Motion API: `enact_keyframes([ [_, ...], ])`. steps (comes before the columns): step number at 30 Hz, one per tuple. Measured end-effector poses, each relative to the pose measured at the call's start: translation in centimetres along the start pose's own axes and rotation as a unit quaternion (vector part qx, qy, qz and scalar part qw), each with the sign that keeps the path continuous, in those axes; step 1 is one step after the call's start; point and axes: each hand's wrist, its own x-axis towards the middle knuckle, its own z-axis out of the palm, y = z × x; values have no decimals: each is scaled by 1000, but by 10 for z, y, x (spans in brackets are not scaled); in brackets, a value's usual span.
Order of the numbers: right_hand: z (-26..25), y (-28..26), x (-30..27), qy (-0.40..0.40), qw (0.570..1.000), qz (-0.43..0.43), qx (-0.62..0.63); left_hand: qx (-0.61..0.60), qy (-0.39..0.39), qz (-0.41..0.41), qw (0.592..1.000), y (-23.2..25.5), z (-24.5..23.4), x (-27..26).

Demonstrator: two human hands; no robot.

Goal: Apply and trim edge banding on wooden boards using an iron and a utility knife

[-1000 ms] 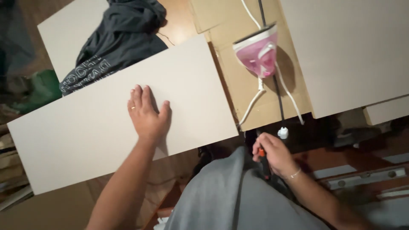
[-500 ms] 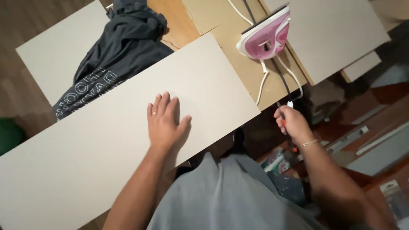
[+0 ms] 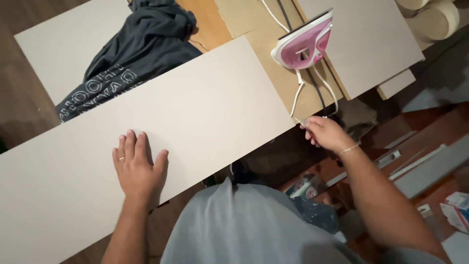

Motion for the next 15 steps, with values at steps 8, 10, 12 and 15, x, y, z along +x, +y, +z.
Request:
enact_keyframes([
  [8,-14,-13,6,-56,997,-8,-50,15,20,-9,1000,3,4,-2],
  [10,-17,-10,10,-77,995,-15,-60,20,25,-12,999,3,2,-2],
  [12,-22,2,19,-77,981,-20,-177,19,20,-10,1000,5,-1,-1],
  [15,-21,0,22,-92,978,-37,-181,24,18,-20,999,5,0,-1],
])
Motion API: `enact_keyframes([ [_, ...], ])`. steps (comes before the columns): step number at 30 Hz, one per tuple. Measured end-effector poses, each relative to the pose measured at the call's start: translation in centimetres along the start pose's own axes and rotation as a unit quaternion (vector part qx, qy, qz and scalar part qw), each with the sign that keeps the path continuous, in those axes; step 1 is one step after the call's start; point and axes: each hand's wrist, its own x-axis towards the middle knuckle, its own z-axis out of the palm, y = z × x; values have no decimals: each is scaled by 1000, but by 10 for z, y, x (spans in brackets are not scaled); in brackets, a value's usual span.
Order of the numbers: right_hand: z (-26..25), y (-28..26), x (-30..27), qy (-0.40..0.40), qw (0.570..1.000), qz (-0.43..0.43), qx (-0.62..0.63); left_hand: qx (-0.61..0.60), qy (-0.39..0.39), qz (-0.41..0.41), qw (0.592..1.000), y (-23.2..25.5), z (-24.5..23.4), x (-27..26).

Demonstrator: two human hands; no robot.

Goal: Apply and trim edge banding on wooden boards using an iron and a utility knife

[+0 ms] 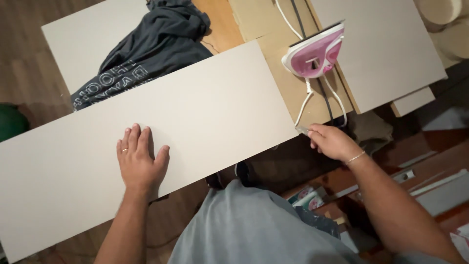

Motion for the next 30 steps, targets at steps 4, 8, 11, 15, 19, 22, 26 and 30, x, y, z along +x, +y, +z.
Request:
enact_keyframes([
  [4,-4,-6,2,-11,999,-30,-26,7,13,10,1000,1,-1,0],
  [8,-10,-15,-3,-29,997,-27,-65,3,13,7,1000,2,1,0],
  [11,-12,-20,-5,-43,997,-20,-54,4,17,11,1000,-1,3,0],
  [15,-5,-17,-5,-39,999,-3,31,11,21,11,1000,-1,4,-1],
  [19,7,-10,0,-32,995,2,98,10,14,9,1000,-1,5,0],
  [22,12,-15,-4,-19,987,6,156,13,7,3,1000,0,3,0],
  [26,24,-18,-6,11,976,5,217,6,8,5,1000,-2,4,0],
  [30,35,-22,-11,48,957,21,286,11,28,26,999,-7,7,0],
])
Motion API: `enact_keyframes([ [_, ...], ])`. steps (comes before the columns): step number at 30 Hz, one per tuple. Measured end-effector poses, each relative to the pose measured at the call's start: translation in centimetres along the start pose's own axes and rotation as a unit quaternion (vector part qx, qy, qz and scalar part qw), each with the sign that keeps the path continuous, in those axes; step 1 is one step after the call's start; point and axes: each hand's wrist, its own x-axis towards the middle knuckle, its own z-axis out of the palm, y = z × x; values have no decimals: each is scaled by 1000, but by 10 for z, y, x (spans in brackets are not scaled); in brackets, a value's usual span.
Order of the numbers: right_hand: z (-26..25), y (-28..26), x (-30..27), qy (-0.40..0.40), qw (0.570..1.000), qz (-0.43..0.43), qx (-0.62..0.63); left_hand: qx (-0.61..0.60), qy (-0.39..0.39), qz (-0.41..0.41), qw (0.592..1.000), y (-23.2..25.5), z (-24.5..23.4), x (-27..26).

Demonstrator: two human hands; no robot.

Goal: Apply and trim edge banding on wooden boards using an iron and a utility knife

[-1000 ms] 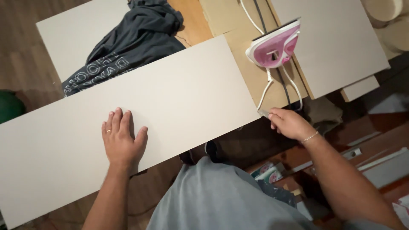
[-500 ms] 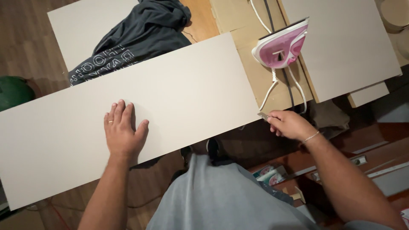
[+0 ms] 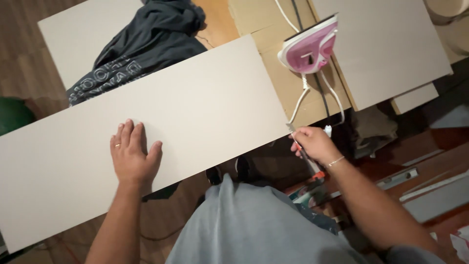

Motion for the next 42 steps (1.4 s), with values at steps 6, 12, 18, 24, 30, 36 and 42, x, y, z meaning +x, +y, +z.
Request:
enact_keyframes([
  [6,13,20,1,41,995,2,88,-25,22,-22,999,15,-16,1],
  [12,16,23,1,57,994,-5,92,-27,161,59,985,1,1,-5],
  [18,20,17,-7,71,991,-7,113,44,160,86,982,-14,15,-6],
  [24,28,38,7,82,989,-5,124,11,140,104,985,-5,3,1],
  [30,33,38,3,102,986,-6,132,26,104,117,987,4,-3,12],
  [36,43,49,8,137,979,-16,152,4,-71,103,992,13,-5,35],
  [42,53,57,10,176,967,-12,182,-14,-85,109,990,15,-10,41],
])
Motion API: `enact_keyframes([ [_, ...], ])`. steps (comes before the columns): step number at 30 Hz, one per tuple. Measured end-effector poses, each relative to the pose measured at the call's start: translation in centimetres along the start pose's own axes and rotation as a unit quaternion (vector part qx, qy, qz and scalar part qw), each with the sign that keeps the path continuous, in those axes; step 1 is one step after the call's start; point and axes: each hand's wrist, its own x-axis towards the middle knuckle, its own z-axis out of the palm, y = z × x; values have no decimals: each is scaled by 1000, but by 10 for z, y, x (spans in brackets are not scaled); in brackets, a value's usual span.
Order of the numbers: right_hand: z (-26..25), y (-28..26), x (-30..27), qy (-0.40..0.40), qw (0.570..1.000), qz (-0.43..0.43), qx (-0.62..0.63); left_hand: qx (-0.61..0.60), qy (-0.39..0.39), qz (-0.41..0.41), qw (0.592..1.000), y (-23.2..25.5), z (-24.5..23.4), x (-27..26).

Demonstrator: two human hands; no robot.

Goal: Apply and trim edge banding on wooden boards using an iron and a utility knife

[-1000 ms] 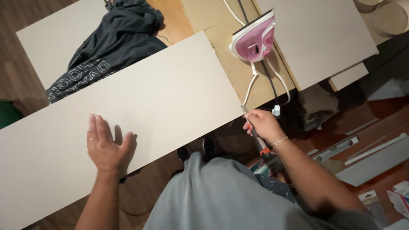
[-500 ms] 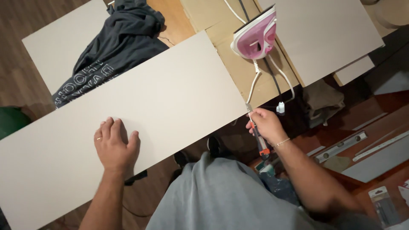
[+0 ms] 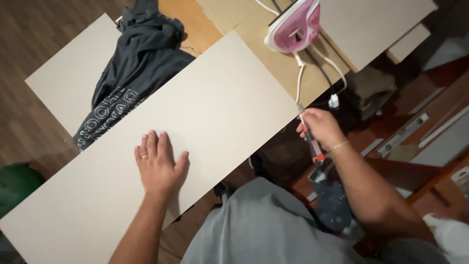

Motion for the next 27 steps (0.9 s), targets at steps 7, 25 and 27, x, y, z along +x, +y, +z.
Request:
enact_keyframes([
  [7,1,9,1,6,1000,-14,16,-10,-38,-5,999,-7,4,-1],
  [25,-20,-32,-8,11,988,-73,-138,-14,-27,2,1000,-4,1,-1],
  [27,-24,-35,-3,-25,975,-52,-217,-15,-16,7,1000,-7,4,-2],
])
